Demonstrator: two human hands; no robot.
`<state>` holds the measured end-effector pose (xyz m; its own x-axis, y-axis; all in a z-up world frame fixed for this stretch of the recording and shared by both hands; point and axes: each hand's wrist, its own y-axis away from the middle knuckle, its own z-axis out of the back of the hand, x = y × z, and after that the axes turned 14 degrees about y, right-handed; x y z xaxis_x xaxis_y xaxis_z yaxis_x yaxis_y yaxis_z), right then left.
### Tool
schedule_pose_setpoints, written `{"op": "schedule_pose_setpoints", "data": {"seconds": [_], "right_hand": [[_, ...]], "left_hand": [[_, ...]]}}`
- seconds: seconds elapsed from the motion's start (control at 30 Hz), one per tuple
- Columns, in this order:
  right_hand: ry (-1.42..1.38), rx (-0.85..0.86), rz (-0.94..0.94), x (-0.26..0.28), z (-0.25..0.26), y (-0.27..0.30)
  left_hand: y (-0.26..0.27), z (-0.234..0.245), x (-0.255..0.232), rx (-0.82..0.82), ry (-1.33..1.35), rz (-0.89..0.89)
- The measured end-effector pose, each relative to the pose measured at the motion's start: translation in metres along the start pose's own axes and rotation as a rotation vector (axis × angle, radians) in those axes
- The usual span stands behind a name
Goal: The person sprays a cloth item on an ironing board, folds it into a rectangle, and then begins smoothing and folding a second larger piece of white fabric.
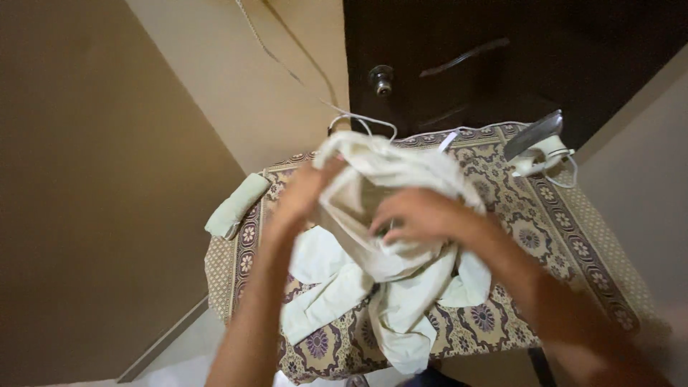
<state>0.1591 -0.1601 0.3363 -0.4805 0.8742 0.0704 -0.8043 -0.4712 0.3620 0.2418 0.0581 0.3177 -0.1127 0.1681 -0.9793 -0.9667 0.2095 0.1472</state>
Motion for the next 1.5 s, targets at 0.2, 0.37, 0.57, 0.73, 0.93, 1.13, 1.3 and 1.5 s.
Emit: {"op": "schedule_pose_setpoints", "data": {"seconds": [0.2, 0.37, 0.57, 0.73, 0.93, 1.13, 1.3, 1.5], "right_hand": [[-0.053, 0.067, -0.047, 0.037, -0.069, -0.047], [-0.203, -0.029, -0.140, 0.033, -0.115, -0.064], [-0.448, -0.219, -0.256, 0.015, -0.129, -0.072], [-0.565, -0.308, -0.291, -0.011, -0.130, -0.082], [-0.617, -0.341, -0.278, -0.017, -0.126, -0.089], [-0.694, -0.444, -0.284, -0.021, -0.110, -0.087], [-0.731, -0.394, -0.286, -0.031, -0.148, -0.057], [-0.754, -0.306, -0.239, -0.004, -0.206, -0.042]], "left_hand": [[0.032, -0.103, 0.009, 0.330, -0.013, -0.160], [0.086, -0.187, -0.008, 0.563, -0.126, -0.371], [0.131, -0.200, -0.012, 0.509, -0.487, -0.634], [0.136, -0.155, 0.046, -0.194, -0.289, -0.705], [0.107, -0.120, 0.122, -0.366, -0.179, -0.366], [0.117, -0.138, 0.114, -0.063, -0.045, -0.074], [0.136, -0.141, 0.077, -0.040, -0.090, -0.416], [0.133, -0.174, 0.082, 0.486, -0.329, -0.559]]}}
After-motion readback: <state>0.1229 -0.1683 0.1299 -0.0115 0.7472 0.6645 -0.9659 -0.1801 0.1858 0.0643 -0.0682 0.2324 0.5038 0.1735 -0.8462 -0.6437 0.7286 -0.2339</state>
